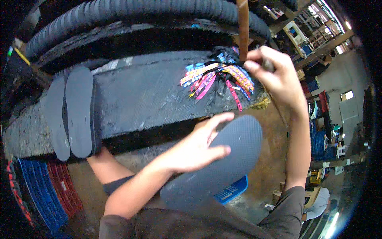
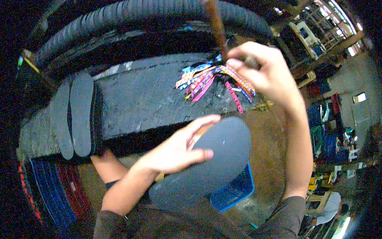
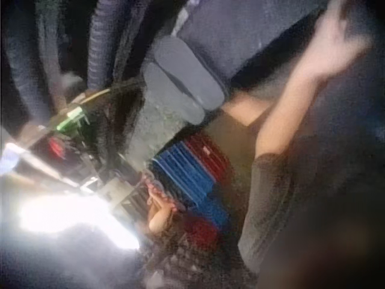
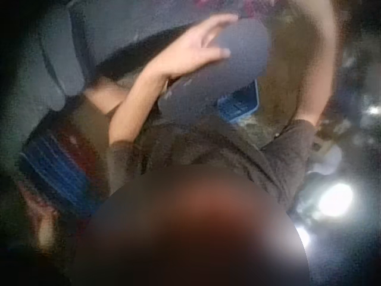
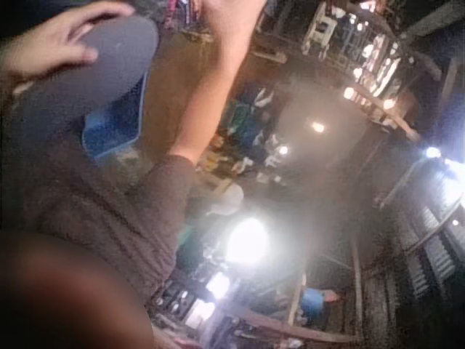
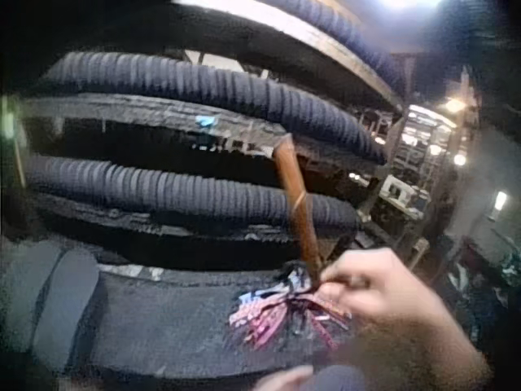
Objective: The person assembles flip-flops by attaching colorful straps to black rubber soles. They use a metal awl to thread the straps through pre-punched holes, then pull and adjust the straps to secure them. Finished flip-flops are placed into a blue basket.
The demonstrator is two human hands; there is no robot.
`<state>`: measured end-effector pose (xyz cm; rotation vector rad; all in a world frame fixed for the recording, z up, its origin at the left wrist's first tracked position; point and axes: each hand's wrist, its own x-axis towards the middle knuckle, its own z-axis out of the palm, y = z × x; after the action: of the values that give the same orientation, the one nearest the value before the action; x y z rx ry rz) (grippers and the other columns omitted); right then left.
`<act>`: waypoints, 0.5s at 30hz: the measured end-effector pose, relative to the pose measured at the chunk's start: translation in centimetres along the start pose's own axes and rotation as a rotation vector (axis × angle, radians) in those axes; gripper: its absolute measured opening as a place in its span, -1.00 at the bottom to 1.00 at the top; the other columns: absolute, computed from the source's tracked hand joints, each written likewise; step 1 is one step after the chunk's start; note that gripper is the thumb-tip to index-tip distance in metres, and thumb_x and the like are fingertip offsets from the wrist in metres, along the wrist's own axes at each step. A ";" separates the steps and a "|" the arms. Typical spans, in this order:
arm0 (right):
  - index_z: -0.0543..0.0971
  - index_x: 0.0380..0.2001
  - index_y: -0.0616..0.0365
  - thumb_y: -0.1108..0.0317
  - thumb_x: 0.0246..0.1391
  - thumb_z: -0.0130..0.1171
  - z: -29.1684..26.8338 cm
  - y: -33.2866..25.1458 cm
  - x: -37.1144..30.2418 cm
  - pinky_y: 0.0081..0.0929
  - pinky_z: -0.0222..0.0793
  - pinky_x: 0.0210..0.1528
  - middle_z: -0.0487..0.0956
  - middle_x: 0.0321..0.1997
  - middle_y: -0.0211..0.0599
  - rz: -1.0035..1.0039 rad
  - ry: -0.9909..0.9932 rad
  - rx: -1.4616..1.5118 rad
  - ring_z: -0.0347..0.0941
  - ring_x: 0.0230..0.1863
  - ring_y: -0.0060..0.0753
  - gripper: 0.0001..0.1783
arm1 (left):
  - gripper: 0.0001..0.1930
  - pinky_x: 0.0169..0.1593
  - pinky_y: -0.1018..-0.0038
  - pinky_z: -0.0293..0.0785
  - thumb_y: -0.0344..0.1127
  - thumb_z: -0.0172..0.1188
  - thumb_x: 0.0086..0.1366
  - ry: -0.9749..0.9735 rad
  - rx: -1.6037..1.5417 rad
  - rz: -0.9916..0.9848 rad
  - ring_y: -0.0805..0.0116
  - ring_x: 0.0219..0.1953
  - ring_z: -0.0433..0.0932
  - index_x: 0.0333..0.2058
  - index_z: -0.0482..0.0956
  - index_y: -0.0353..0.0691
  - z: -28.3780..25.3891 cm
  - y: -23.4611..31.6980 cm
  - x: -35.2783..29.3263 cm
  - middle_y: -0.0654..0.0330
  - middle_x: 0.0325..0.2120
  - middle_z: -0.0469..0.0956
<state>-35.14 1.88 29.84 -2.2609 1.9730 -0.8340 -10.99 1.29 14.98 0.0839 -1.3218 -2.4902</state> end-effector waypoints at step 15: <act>0.62 -0.04 0.23 0.34 0.13 0.35 16.9 -11.9 -9.4 -0.40 0.51 -0.31 0.57 -0.32 -0.33 -0.167 -0.253 0.296 0.58 -0.29 -0.34 -0.66 | -0.44 0.42 0.29 0.29 -0.55 0.12 0.51 0.640 0.249 0.209 0.23 0.37 0.39 0.41 0.20 -0.47 -6.2 -2.2 -11.5 -0.07 0.35 0.39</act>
<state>-17.96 7.58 16.16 -2.2468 1.4659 -0.7490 0.53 1.02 8.55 0.6960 -1.2570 -1.8745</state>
